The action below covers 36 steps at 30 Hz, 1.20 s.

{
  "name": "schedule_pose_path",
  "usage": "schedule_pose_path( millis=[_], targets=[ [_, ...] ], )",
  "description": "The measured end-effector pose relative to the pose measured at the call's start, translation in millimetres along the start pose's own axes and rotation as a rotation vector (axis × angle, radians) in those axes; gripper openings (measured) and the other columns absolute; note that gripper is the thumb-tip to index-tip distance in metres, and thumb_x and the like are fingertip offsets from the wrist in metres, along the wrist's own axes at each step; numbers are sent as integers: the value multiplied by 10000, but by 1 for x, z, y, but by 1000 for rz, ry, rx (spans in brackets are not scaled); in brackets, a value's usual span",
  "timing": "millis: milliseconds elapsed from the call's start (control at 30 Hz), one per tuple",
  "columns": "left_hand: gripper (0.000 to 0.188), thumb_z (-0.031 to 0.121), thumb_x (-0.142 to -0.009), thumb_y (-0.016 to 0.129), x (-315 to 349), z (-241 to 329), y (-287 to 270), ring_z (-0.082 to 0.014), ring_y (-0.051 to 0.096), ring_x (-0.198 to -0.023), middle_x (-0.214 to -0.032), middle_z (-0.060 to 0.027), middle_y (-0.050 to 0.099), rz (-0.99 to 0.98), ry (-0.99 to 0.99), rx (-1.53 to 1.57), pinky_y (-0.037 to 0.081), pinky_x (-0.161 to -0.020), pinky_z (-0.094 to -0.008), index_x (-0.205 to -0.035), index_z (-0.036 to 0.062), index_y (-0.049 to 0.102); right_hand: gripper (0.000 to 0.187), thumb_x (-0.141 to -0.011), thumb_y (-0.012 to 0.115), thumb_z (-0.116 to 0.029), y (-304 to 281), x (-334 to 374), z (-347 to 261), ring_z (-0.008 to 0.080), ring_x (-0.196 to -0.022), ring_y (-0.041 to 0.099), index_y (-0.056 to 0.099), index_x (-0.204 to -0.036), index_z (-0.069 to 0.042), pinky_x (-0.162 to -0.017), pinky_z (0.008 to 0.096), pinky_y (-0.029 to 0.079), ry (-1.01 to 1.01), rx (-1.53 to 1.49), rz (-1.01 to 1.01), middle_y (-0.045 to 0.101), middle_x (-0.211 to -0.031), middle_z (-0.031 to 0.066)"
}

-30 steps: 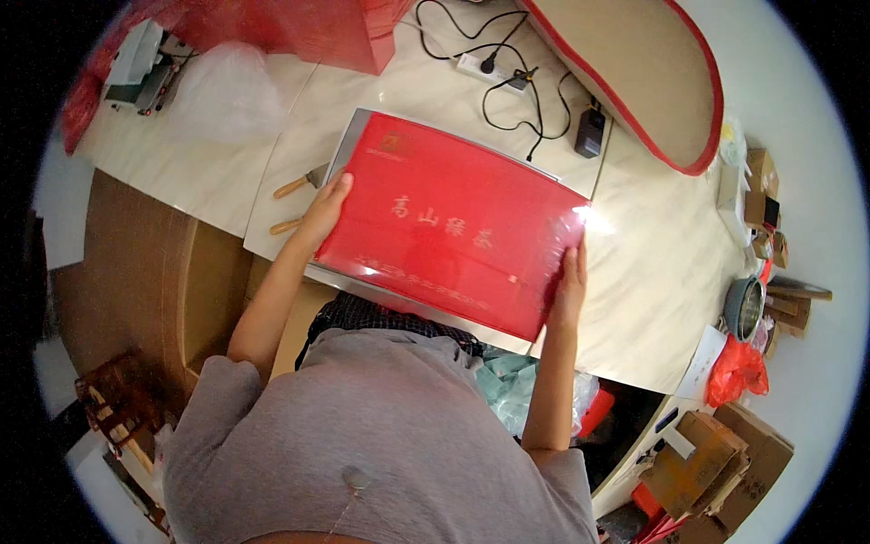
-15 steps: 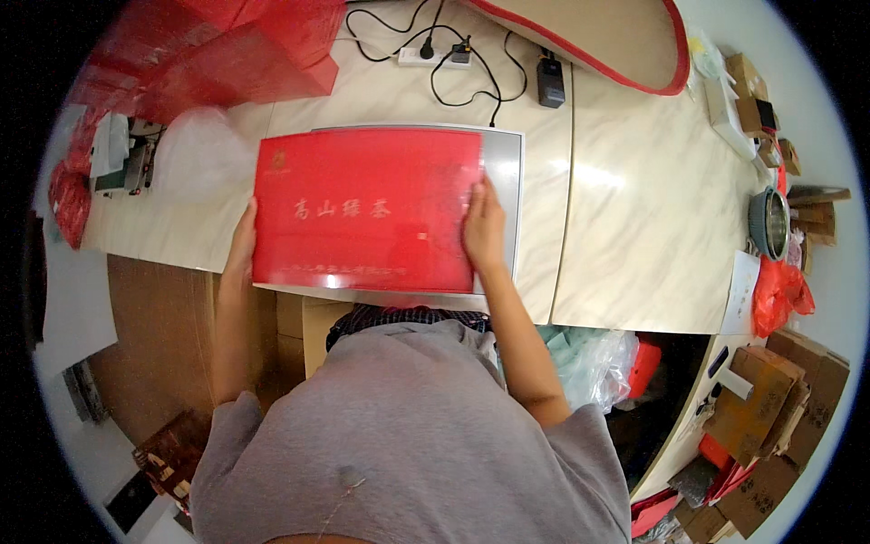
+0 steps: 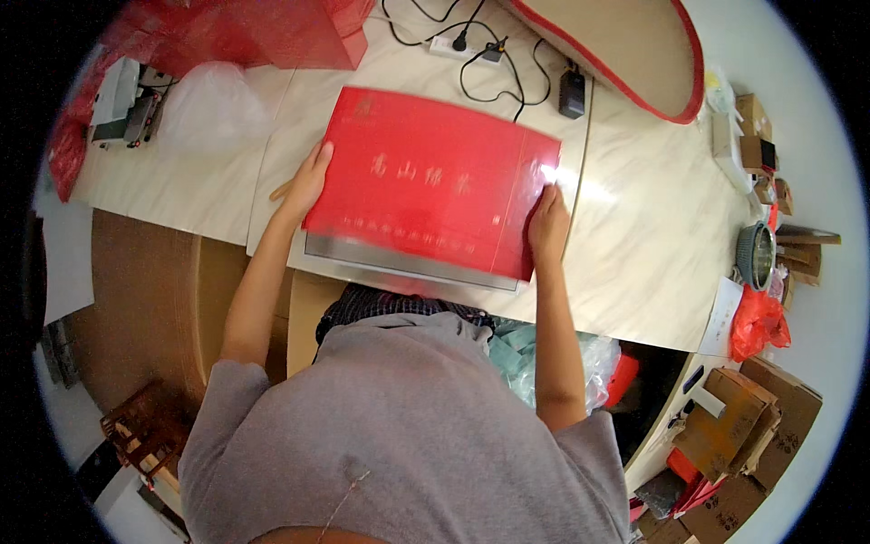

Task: The person takes red tea gift boxes one at a time, places them into plastic bags, and then packs them into a large cardboard shipping box.

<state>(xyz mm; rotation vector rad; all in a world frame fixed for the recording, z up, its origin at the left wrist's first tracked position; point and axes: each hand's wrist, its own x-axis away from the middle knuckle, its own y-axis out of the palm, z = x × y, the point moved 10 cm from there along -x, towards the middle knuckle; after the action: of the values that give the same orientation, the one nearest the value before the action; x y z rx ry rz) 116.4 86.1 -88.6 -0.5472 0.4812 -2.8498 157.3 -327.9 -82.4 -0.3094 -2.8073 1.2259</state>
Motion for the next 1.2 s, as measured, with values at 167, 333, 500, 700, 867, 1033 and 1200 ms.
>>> schedule_pose_path(
  millis=[167,333,500,700,867,1033,1200],
  targets=[
    [587,440,-977,346,40,-43,-32,-219,433,-1228,-1320,-143,477,-25,14,102,307,-1033,-310,-1312,-36,424,447,-991,332,-312,7,65,-17,360,-970,600,530,-1202,29,-849,382,443,9,-215,-65,617,-1030,261],
    [653,514,-971,281,50,-26,-50,-203,430,-1222,-1330,-116,464,-111,-125,346,313,-1033,-324,-1329,-17,410,523,-988,317,-371,14,59,-6,241,-1023,572,524,-1212,55,-908,334,410,175,-337,-113,627,-1077,198],
    [751,581,-951,168,61,64,-80,-225,332,-1306,-1412,-128,360,18,278,617,210,-1098,-345,-1397,-13,278,651,-981,252,-489,-64,41,-71,184,-1094,525,506,-1198,69,-987,339,345,-50,-1066,89,589,-1148,119],
    [828,652,-912,149,67,49,-62,-233,325,-1320,-1413,-114,372,-34,201,609,210,-1090,-370,-1394,-5,302,704,-973,215,-524,-48,52,-34,193,-1072,542,508,-1231,62,-970,318,349,43,-1086,-29,605,-1137,128],
    [789,609,-934,126,79,11,-38,-228,304,-1332,-1433,-124,346,-70,164,576,214,-1093,-373,-1394,-11,291,665,-981,228,-478,-29,79,-8,223,-1180,486,481,-1245,77,-1025,357,317,124,-1045,-34,546,-1239,153],
    [802,635,-921,137,91,-37,-33,-239,342,-1307,-1400,-136,386,-4,24,523,231,-1083,-379,-1370,5,349,642,-983,245,-461,-19,105,19,229,-1208,462,476,-1243,79,-1035,365,312,232,-966,-133,515,-1272,175],
    [705,560,-957,207,92,-55,-34,-238,354,-1303,-1404,-145,380,-38,-94,408,266,-1071,-375,-1360,4,368,575,-992,279,-414,-27,101,45,202,-1007,560,540,-1140,76,-902,345,415,241,-757,-120,605,-1104,167]
  ],
)
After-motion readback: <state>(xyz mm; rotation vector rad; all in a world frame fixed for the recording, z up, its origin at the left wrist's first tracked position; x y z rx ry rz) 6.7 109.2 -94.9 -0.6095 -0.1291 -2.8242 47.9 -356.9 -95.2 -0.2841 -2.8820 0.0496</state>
